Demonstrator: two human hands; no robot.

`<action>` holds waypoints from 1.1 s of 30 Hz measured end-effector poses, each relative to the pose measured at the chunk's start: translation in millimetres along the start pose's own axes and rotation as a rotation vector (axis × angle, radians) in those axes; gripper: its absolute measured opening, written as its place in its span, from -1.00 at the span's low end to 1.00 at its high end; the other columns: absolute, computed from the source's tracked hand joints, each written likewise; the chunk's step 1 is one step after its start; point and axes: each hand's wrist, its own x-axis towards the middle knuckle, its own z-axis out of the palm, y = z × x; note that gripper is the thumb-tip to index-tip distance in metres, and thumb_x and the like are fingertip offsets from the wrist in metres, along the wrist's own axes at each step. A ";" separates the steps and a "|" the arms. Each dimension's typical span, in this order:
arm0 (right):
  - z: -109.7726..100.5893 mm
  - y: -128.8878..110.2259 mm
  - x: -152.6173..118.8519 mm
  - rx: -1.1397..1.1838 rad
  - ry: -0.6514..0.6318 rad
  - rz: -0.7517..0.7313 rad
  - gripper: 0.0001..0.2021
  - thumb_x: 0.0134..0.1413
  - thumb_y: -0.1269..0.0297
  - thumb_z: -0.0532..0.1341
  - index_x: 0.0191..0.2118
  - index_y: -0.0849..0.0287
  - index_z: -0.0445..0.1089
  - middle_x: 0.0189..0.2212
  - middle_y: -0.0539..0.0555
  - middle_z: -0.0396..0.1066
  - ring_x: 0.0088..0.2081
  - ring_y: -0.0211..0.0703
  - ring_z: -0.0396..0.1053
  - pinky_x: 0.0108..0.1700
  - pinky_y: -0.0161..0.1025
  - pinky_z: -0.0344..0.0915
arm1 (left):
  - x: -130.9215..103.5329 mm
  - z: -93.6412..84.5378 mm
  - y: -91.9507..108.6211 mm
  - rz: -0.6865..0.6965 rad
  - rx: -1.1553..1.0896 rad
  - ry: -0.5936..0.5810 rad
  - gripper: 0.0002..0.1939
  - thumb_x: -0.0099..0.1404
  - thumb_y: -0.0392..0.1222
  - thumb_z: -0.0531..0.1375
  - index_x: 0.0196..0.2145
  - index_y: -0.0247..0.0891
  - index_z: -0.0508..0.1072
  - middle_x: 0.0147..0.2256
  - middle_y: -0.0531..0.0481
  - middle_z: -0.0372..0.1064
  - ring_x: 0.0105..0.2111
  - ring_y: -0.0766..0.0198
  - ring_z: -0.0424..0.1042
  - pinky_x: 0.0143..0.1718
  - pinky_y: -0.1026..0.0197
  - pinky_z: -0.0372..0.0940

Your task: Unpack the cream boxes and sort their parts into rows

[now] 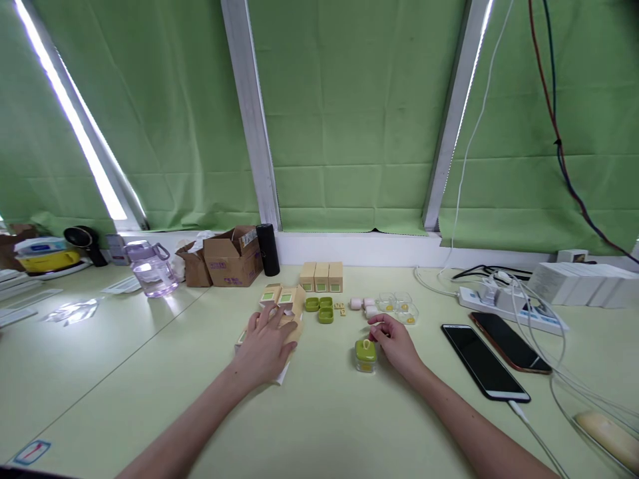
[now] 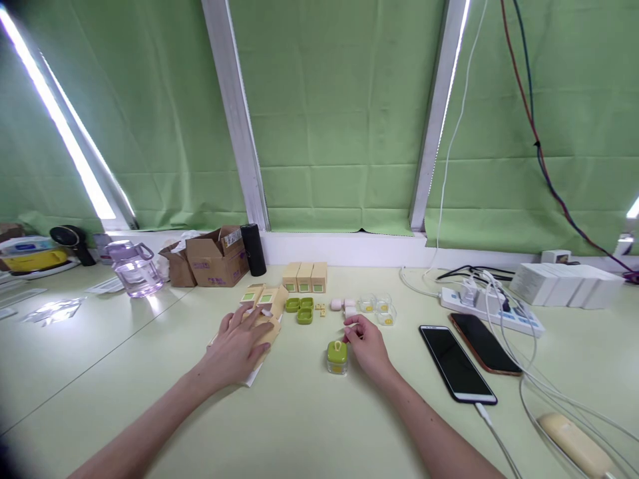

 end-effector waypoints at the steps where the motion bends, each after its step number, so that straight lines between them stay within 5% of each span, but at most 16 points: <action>1: 0.0 -0.1 0.0 -0.003 -0.003 0.000 -0.71 0.09 0.03 0.24 -0.17 0.12 0.40 -0.48 0.03 0.52 -0.37 -0.04 0.46 -0.21 -0.15 0.29 | 0.2 0.4 0.1 -0.003 0.002 -0.003 -0.69 0.35 -0.13 0.16 0.01 -0.05 0.55 0.32 -0.15 0.22 0.35 -0.25 0.01 0.22 -0.25 0.04; 6: 0.0 -0.5 -0.5 -0.017 -0.003 -0.006 -0.73 0.09 0.05 0.24 -0.17 0.10 0.41 -0.47 0.02 0.53 -0.35 -0.05 0.48 -0.20 -0.17 0.29 | 3.5 0.9 8.3 0.008 0.008 0.004 -0.67 0.37 -0.14 0.15 0.04 -0.12 0.53 0.32 -0.23 0.21 0.35 -0.28 0.02 0.23 -0.29 0.05; 10: -0.1 -0.1 0.0 -0.010 0.006 -0.013 -0.73 0.08 0.05 0.24 -0.18 0.11 0.42 -0.48 0.01 0.53 -0.35 -0.04 0.49 -0.22 -0.18 0.30 | 12.0 -0.7 33.5 0.089 -0.074 0.001 -0.64 0.38 -0.14 0.15 0.10 -0.12 0.50 0.27 -0.18 0.30 0.36 -0.25 0.02 0.30 -0.31 -0.02; 20: -0.9 2.3 2.1 0.024 -0.006 -0.019 -0.73 0.08 0.07 0.25 -0.17 0.13 0.42 -0.48 0.01 0.52 -0.36 -0.05 0.51 -0.23 -0.17 0.34 | 46.4 -5.2 104.7 0.156 -0.507 -0.286 -0.32 0.17 -0.07 0.37 0.22 -0.19 0.37 0.07 -0.19 0.47 0.30 -0.16 0.11 0.21 -0.07 0.22; 24: -0.5 -1.9 0.9 0.025 0.006 -0.031 -0.73 0.07 0.07 0.27 -0.20 0.13 0.44 -0.49 0.02 0.52 -0.37 -0.06 0.50 -0.24 -0.17 0.34 | 45.2 11.5 110.7 0.116 -0.682 -0.246 -0.40 0.10 -0.19 0.38 0.12 -0.16 0.44 0.03 -0.19 0.45 0.18 -0.11 0.25 0.14 -0.03 0.28; 27: 0.1 -6.8 -0.6 0.021 0.019 -0.034 -0.74 0.06 0.05 0.29 -0.22 0.12 0.45 -0.49 0.01 0.50 -0.38 -0.06 0.48 -0.26 -0.19 0.33 | 39.6 26.9 109.8 0.059 -0.802 -0.189 -0.54 0.16 -0.14 0.34 0.04 -0.16 0.49 0.02 -0.19 0.39 0.11 -0.06 0.31 0.15 -0.03 0.29; 33: -0.6 -17.6 -5.7 0.048 -0.013 -0.088 -0.65 0.16 -0.09 0.26 -0.26 0.14 0.47 -0.41 0.05 0.51 -0.34 -0.07 0.43 -0.22 -0.18 0.32 | 38.4 41.7 103.5 -0.123 -0.976 -0.110 -0.51 0.26 0.01 0.30 0.10 -0.18 0.48 0.07 -0.17 0.33 0.08 0.02 0.38 0.18 0.04 0.27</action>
